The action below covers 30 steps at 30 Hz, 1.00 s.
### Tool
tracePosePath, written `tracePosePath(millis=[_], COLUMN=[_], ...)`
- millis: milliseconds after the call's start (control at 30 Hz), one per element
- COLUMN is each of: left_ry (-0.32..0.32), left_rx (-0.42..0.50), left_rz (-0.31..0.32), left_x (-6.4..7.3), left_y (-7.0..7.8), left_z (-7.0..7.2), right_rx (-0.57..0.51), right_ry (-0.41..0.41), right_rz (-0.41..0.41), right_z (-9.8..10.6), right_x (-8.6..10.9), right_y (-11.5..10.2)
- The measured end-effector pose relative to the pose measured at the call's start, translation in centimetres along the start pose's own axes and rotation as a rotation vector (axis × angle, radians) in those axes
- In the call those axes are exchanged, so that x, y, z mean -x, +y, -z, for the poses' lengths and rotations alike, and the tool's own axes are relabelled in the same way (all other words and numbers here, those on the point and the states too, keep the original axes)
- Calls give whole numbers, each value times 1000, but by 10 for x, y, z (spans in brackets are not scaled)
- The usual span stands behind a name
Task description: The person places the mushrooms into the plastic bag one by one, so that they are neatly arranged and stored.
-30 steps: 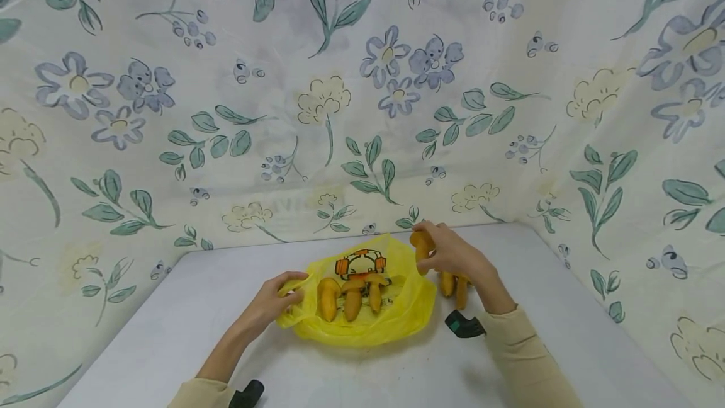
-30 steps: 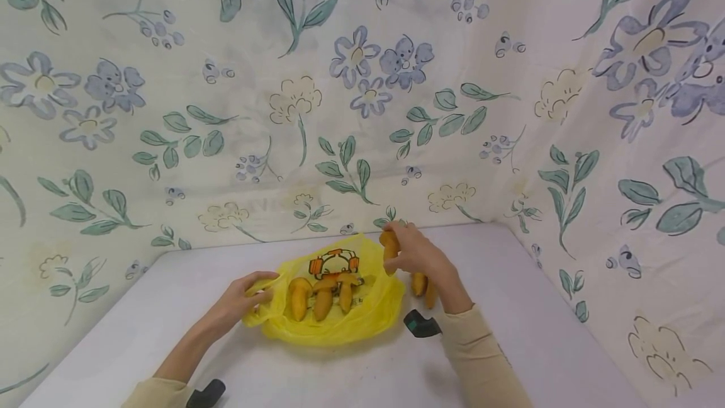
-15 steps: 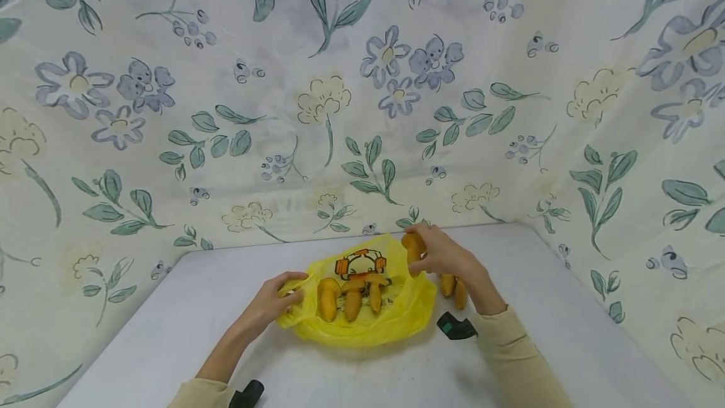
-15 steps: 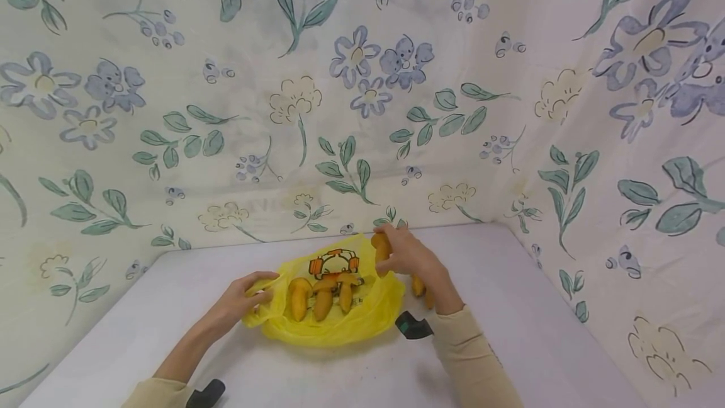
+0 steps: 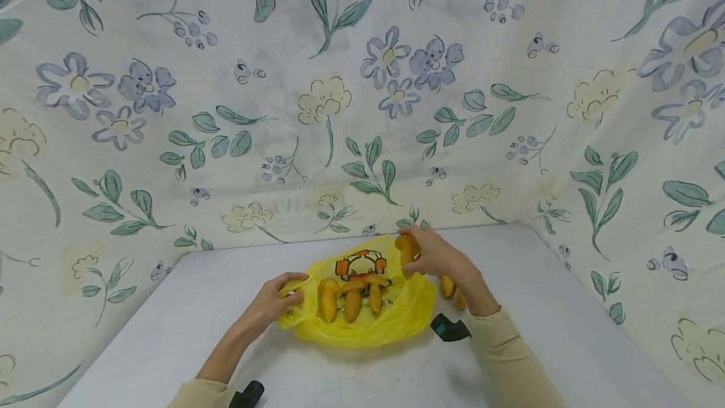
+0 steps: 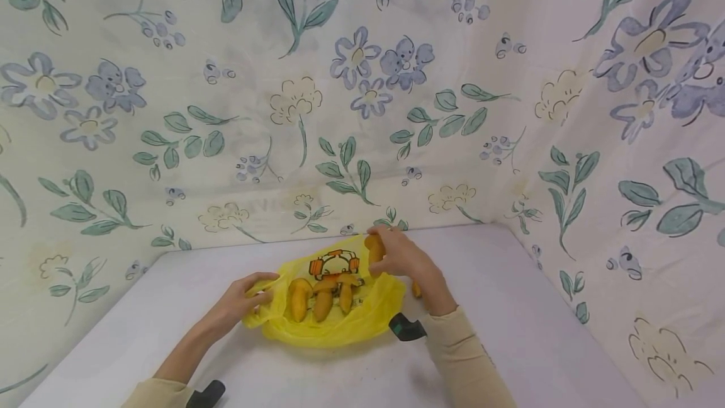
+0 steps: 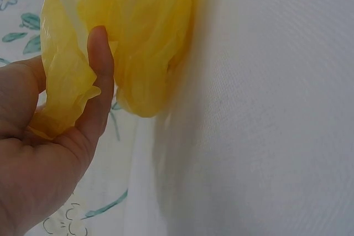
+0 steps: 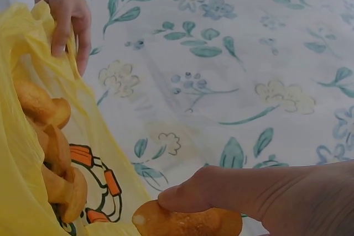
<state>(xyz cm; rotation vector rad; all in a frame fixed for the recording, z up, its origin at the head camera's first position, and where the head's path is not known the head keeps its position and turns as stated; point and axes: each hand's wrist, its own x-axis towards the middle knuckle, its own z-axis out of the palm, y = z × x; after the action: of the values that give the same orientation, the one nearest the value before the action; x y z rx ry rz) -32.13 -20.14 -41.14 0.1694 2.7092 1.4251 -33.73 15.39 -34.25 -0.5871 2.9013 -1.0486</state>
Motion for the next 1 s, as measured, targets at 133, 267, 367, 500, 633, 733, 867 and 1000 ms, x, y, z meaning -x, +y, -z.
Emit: tracePosePath(millis=[133, 267, 367, 500, 633, 733, 867, 1000], left_ry=[-5, -5, -7, -11, -14, -14, -14, -12], left_rx=[3, -1, 6, 18, 16, 11, 4, -4], left_rz=[-1, -1, -3, -6, -9, -9, -5, 6], left_x=[-1, -2, -3, -4, -4, -3, -4, -5], left_y=[0, -1, -2, -1, -2, -2, -2, -3], left_z=[0, 1, 1, 0, 0, 0, -1, -1], right_rx=[4, 20, 21, 23, 36, 36, 24, 9], right_ry=[2, 3, 1, -9, -17, -22, -26, -32], right_rz=[-4, 0, -2, -9, -17, -14, -10, -19], right_z=[-4, -6, -8, -9, -11, -12, -13, -15], right_x=[-2, -4, -5, -5, -4, -4, -4, -4], right_y=[0, 0, -2, -4, -4, -4, -5, -5])
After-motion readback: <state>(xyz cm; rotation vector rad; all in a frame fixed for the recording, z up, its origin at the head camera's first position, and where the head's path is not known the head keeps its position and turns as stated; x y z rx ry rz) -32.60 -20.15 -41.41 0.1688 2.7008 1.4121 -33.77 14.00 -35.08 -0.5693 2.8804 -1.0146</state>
